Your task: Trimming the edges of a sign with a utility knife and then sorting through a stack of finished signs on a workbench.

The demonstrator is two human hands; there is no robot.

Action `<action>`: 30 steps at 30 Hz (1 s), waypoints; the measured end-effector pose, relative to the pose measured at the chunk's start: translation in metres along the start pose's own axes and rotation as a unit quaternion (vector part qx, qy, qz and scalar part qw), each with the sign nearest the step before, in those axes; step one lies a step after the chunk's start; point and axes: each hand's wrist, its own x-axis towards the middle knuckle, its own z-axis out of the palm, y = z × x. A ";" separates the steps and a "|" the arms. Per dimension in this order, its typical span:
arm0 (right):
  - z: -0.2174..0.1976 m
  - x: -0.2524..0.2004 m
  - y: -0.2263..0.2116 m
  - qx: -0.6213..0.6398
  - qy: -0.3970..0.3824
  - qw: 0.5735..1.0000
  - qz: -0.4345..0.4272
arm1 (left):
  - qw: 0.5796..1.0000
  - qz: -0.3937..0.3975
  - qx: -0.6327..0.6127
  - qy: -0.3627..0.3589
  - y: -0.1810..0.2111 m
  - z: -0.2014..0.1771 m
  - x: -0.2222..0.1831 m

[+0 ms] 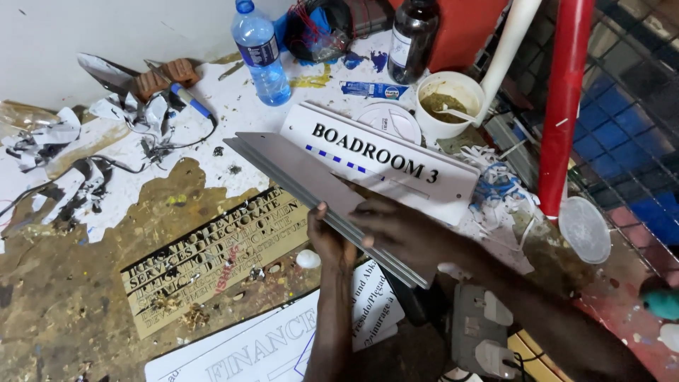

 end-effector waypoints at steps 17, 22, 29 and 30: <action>-0.051 -0.002 0.131 -0.263 0.078 0.907 0.319 | 1.000 0.009 -0.011 -0.005 -0.011 -0.006 0.002; -0.045 0.001 0.069 -0.264 0.103 0.914 0.292 | 0.999 0.025 0.017 -0.013 -0.026 -0.033 0.024; -0.009 -0.007 0.024 -0.339 0.128 0.920 0.147 | 0.997 0.075 0.031 0.004 -0.034 0.003 0.011; -0.002 -0.008 0.024 -0.341 0.135 0.924 0.113 | 0.996 0.085 0.023 0.016 -0.031 0.016 0.001</action>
